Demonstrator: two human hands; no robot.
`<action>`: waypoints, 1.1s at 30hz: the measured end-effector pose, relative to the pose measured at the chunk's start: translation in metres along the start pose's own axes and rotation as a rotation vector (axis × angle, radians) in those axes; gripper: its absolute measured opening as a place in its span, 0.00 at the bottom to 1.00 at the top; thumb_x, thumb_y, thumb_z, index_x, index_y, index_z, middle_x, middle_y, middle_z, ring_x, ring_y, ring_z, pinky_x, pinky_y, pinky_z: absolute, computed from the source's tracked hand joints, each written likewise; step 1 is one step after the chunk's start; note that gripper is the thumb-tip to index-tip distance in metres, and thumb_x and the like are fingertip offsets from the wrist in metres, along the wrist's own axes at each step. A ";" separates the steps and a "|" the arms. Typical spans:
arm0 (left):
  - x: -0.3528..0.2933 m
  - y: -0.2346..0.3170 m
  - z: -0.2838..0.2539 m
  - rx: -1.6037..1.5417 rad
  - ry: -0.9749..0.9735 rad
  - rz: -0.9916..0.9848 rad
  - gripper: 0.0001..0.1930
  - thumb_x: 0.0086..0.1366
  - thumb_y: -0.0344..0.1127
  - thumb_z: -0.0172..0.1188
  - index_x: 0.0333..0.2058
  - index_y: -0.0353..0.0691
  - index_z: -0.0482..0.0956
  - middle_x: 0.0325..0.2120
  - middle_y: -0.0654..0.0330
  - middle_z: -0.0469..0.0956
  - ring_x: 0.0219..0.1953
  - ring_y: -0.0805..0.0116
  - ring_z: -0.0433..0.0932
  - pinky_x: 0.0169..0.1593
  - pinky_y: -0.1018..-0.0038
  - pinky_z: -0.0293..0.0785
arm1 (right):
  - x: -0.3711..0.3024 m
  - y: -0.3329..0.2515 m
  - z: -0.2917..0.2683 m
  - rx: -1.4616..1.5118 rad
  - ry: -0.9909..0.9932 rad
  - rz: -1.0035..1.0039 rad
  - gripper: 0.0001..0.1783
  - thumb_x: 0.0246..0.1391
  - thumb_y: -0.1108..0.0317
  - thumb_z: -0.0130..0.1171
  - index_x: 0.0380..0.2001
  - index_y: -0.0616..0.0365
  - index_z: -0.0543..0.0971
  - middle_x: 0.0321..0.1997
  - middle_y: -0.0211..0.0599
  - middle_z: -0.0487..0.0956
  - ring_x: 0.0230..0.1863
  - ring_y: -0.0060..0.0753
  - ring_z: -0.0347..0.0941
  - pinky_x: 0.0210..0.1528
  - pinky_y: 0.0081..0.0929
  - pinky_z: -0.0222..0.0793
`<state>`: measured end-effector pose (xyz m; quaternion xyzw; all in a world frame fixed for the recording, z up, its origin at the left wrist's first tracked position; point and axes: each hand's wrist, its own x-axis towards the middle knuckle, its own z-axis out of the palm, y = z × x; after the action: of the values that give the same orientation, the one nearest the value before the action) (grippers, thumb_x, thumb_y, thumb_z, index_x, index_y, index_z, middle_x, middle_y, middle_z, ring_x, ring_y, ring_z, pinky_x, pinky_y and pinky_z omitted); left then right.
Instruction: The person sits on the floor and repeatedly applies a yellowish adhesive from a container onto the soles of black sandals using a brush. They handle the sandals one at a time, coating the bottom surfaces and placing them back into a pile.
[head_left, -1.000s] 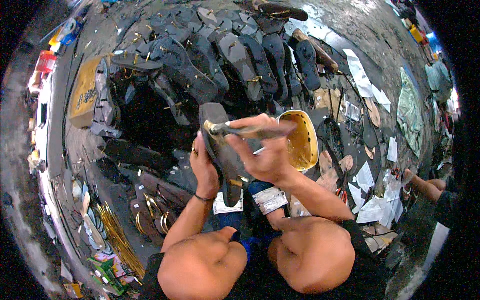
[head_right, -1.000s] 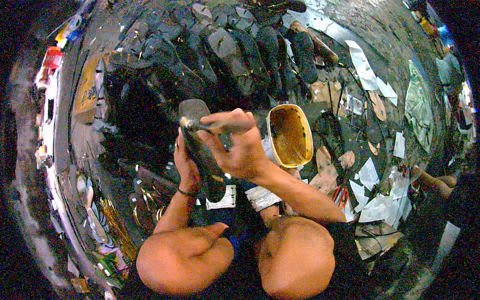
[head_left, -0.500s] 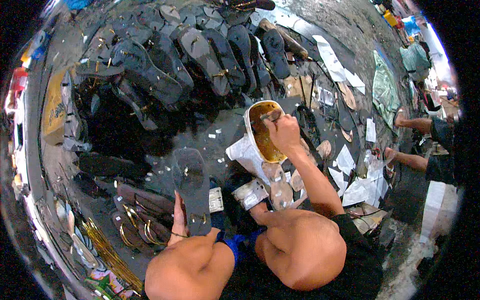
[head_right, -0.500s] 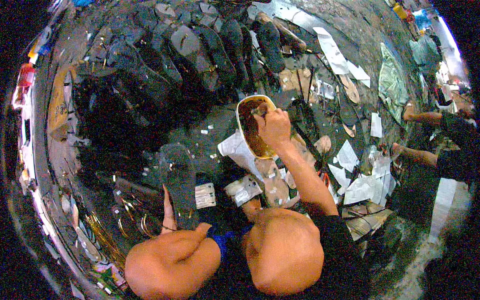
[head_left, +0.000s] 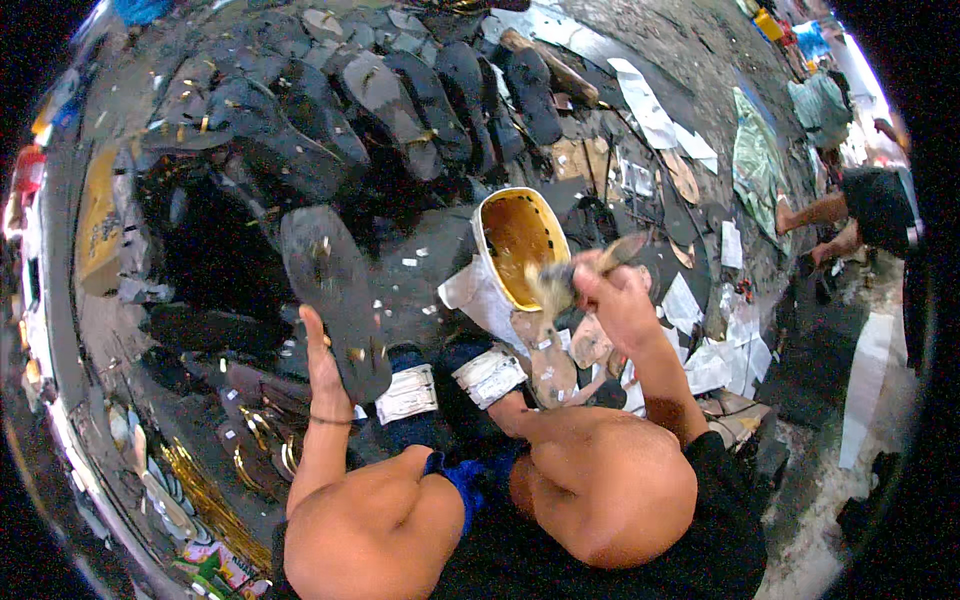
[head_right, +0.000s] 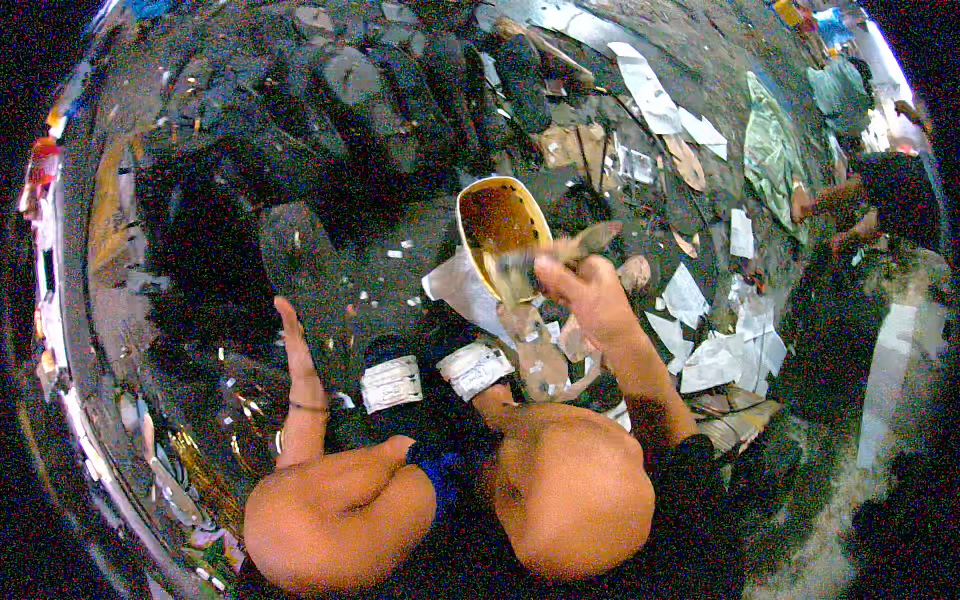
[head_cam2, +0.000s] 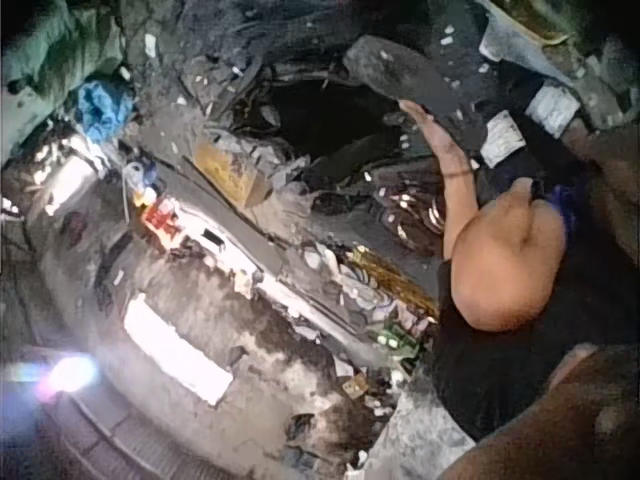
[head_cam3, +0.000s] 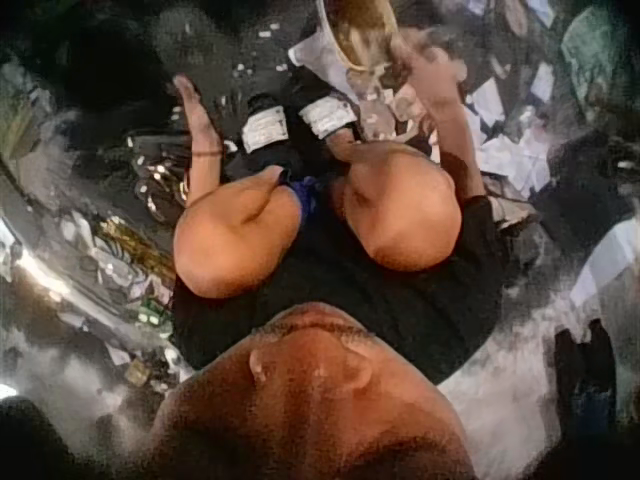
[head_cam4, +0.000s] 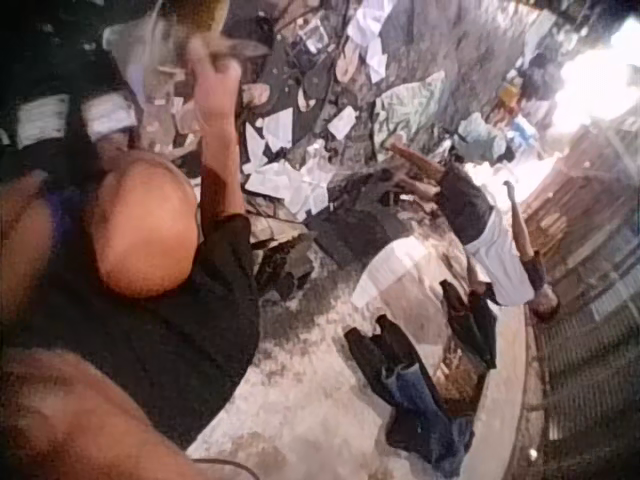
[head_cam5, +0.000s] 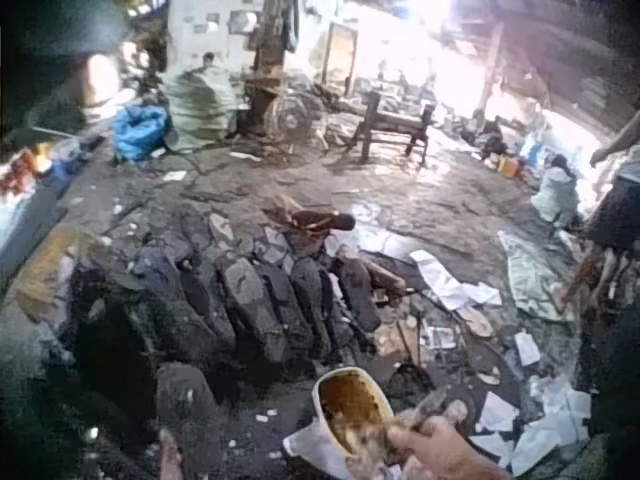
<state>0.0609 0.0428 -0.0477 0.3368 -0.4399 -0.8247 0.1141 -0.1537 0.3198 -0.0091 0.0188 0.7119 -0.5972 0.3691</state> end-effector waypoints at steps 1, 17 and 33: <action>0.012 0.011 0.003 -0.092 -0.012 0.017 0.29 0.68 0.62 0.51 0.44 0.38 0.80 0.35 0.61 0.82 0.32 0.67 0.81 0.39 0.70 0.81 | 0.007 -0.022 0.028 0.174 -0.028 -0.034 0.15 0.60 0.61 0.63 0.45 0.59 0.80 0.34 0.24 0.79 0.33 0.16 0.72 0.36 0.19 0.68; 0.083 0.027 0.015 -0.601 -0.283 -0.119 0.51 0.59 0.80 0.39 0.58 0.33 0.68 0.42 0.59 0.80 0.41 0.66 0.79 0.47 0.72 0.77 | 0.028 -0.058 0.191 -0.262 -0.459 -0.764 0.15 0.51 0.59 0.67 0.33 0.60 0.80 0.34 0.45 0.83 0.38 0.42 0.81 0.44 0.37 0.75; 0.069 0.062 0.027 -0.366 0.129 0.140 0.39 0.60 0.74 0.51 0.50 0.42 0.74 0.34 0.59 0.80 0.32 0.67 0.80 0.37 0.71 0.79 | 0.052 -0.067 0.170 -0.091 -0.070 -0.622 0.13 0.54 0.63 0.67 0.36 0.60 0.80 0.33 0.37 0.82 0.37 0.33 0.79 0.43 0.30 0.73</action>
<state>-0.0153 -0.0096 -0.0195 0.3313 -0.2970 -0.8575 0.2585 -0.1371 0.1322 0.0157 -0.2367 0.6964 -0.6493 0.1934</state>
